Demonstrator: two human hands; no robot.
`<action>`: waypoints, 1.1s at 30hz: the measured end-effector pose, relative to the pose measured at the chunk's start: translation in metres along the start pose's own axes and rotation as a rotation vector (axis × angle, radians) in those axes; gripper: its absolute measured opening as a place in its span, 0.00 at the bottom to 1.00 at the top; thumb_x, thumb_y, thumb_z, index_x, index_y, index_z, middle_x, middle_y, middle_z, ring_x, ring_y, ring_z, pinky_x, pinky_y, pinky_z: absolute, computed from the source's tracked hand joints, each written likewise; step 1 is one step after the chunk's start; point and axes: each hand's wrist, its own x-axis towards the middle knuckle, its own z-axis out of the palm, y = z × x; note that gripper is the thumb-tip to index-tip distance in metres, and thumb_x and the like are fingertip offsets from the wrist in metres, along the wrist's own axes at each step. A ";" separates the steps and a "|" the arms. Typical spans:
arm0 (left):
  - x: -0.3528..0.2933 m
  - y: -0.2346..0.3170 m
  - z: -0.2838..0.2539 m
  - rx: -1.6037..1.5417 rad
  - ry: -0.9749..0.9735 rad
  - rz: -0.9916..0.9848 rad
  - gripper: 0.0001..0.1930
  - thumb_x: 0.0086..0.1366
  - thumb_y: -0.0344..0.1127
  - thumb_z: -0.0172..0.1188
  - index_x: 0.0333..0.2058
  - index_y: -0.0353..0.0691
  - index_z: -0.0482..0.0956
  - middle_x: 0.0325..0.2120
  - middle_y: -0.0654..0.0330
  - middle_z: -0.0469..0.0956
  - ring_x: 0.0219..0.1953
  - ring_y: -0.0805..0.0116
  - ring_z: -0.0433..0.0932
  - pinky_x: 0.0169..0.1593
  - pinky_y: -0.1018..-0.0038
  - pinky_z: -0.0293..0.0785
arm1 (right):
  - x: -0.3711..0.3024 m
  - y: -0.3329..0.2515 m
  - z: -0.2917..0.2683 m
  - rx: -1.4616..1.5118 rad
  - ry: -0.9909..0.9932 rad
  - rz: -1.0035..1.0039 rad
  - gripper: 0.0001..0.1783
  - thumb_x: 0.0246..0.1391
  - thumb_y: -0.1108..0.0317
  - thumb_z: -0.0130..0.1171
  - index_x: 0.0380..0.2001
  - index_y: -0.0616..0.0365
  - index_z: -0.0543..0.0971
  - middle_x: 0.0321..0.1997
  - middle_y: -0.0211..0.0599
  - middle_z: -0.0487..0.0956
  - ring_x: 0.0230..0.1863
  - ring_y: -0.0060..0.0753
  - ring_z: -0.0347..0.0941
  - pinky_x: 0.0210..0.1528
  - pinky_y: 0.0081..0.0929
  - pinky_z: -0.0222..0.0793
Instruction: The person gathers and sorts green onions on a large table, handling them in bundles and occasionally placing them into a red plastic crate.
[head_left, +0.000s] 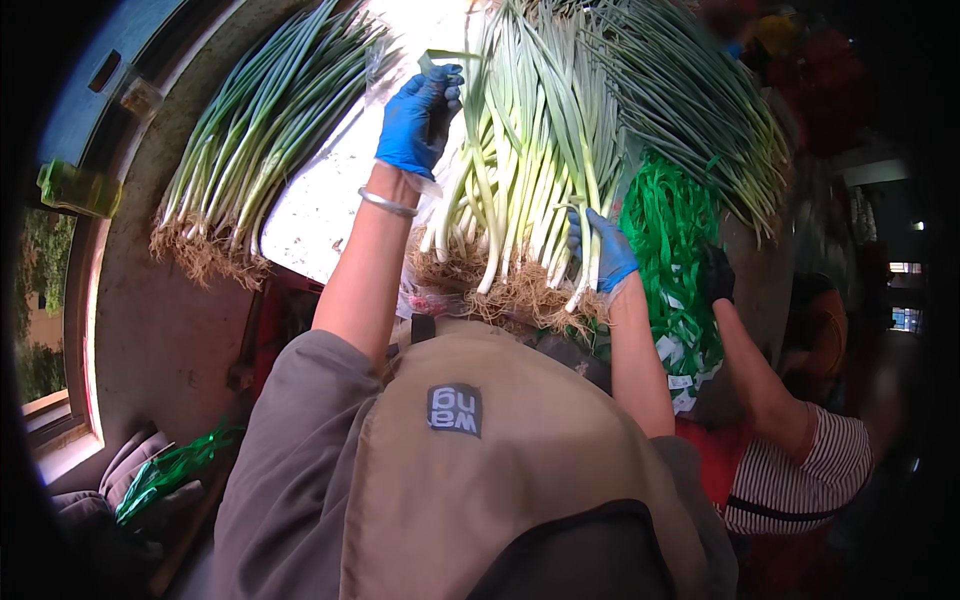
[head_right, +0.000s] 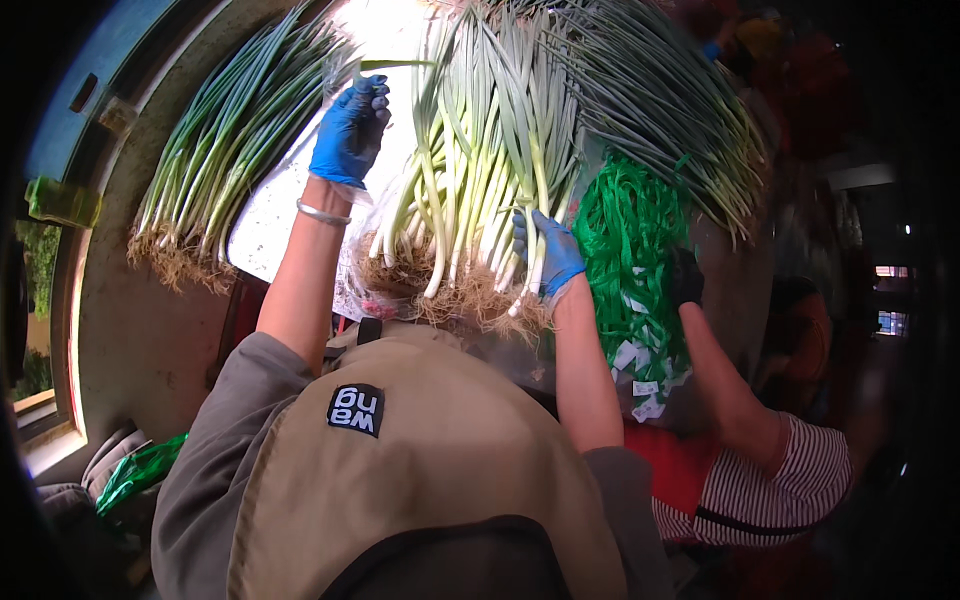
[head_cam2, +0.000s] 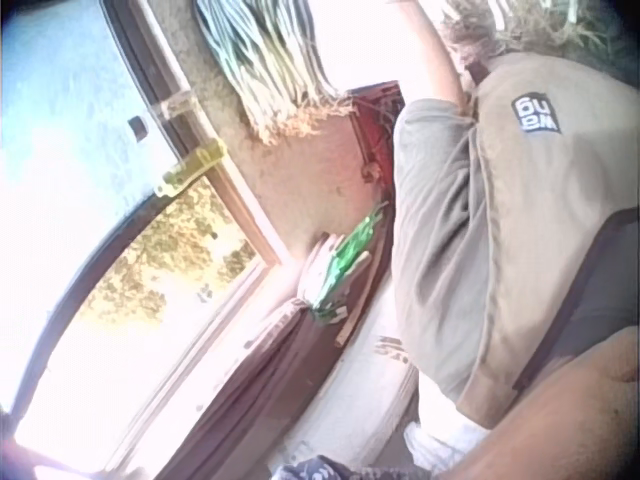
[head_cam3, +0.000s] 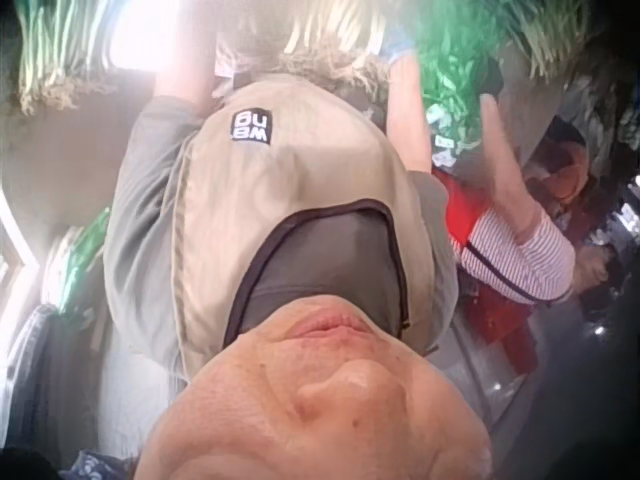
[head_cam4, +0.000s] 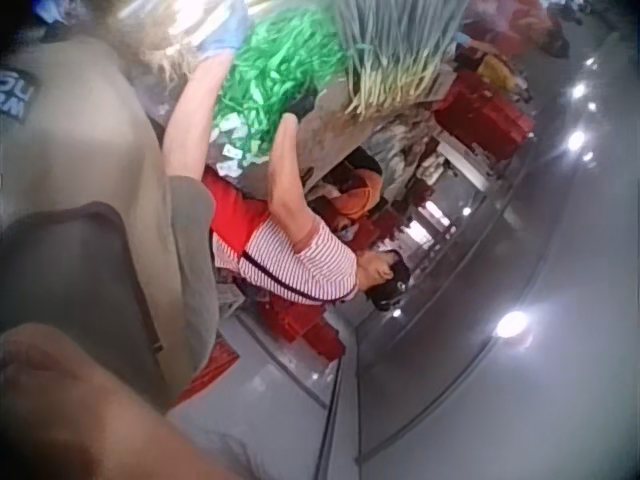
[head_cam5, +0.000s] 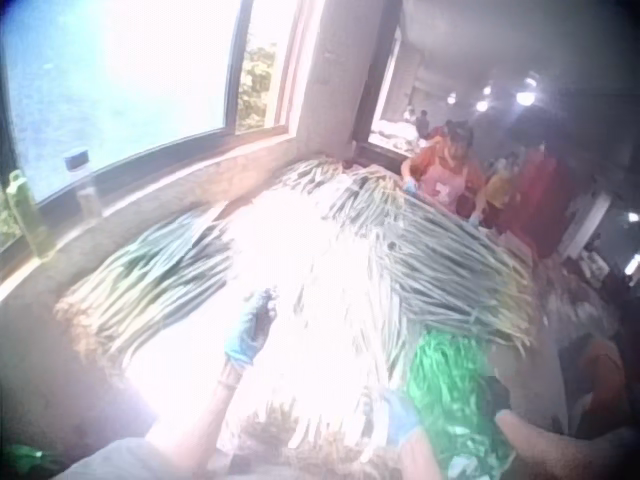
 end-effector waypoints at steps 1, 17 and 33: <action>-0.014 0.022 0.008 0.018 -0.117 -0.030 0.11 0.60 0.32 0.54 0.38 0.30 0.73 0.28 0.60 0.73 0.27 0.75 0.68 0.31 0.83 0.66 | 0.001 0.000 0.006 -0.003 -0.071 -0.012 0.22 0.57 0.65 0.45 0.49 0.71 0.63 0.40 0.41 0.74 0.39 0.32 0.72 0.38 0.25 0.71; -0.284 0.199 -0.159 -0.534 0.347 0.592 0.11 0.56 0.39 0.58 0.22 0.38 0.71 0.18 0.66 0.66 0.16 0.75 0.61 0.23 0.81 0.60 | 0.021 -0.019 0.032 -1.587 0.261 -0.265 0.27 0.38 0.62 0.64 0.42 0.67 0.71 0.36 0.49 0.76 0.41 0.45 0.73 0.44 0.32 0.66; -0.171 0.019 -0.029 0.790 -0.010 -0.469 0.12 0.62 0.35 0.50 0.36 0.32 0.76 0.27 0.63 0.76 0.24 0.78 0.70 0.31 0.82 0.67 | 0.024 -0.049 0.024 -1.706 0.278 -0.440 0.25 0.38 0.62 0.64 0.40 0.65 0.72 0.36 0.52 0.76 0.38 0.49 0.74 0.42 0.35 0.68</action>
